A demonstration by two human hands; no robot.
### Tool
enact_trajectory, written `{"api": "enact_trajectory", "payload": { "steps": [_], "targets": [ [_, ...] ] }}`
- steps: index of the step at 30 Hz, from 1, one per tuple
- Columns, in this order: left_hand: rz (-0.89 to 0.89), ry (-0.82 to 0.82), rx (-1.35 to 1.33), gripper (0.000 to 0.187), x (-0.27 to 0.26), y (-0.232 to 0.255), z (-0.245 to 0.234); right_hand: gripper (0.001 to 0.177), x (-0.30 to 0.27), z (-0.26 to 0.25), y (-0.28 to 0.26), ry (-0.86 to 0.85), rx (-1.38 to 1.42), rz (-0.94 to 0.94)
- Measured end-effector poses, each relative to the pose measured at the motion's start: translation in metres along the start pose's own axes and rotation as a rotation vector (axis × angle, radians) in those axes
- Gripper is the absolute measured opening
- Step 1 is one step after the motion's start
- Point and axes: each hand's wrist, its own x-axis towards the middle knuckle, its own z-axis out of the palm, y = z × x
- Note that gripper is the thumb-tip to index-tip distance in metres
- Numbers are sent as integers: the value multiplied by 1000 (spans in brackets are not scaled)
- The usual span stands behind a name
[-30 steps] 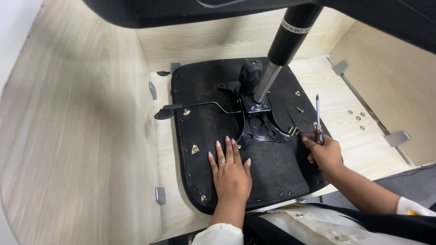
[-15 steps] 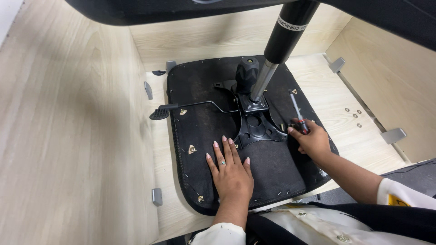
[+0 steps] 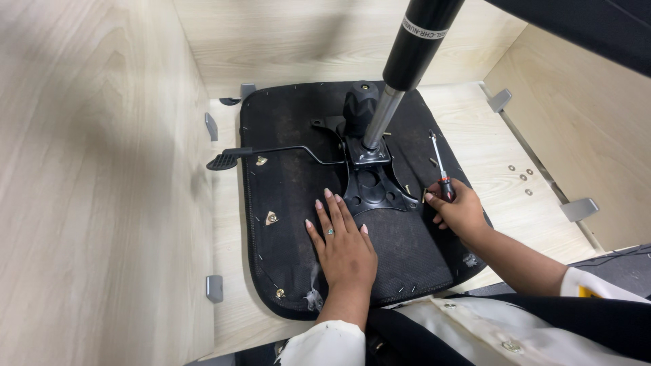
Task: The person uses a screwdriver to tighten screws on the underside of an office chair seat, securing the seat to its metal frame. They work methodically on several fasteners around the central mounting area.
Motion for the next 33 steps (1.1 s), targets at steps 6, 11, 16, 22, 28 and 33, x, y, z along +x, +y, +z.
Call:
{"api": "enact_trajectory", "payload": {
  "steps": [6,11,16,22,28,33],
  "targets": [
    [112,33,-4,69,7,4,5,38,1,-3,-4,-85,-126,6],
    [155,16,7,70,14,9,4,38,0,0,-11,-73,-224,1],
    [167,0,-5,70,18,14,1,39,2,-1,-8,-63,-200,-1],
    [151,-45,-13,71,18,14,-5,35,-1,0,-3,-3,-112,-21],
    [147,-46,-9,69,14,10,-2,33,-1,0,-2,25,-68,-31],
    [138,-55,3,67,15,12,1,33,-1,-1,-4,20,-72,-21]
  ]
}}
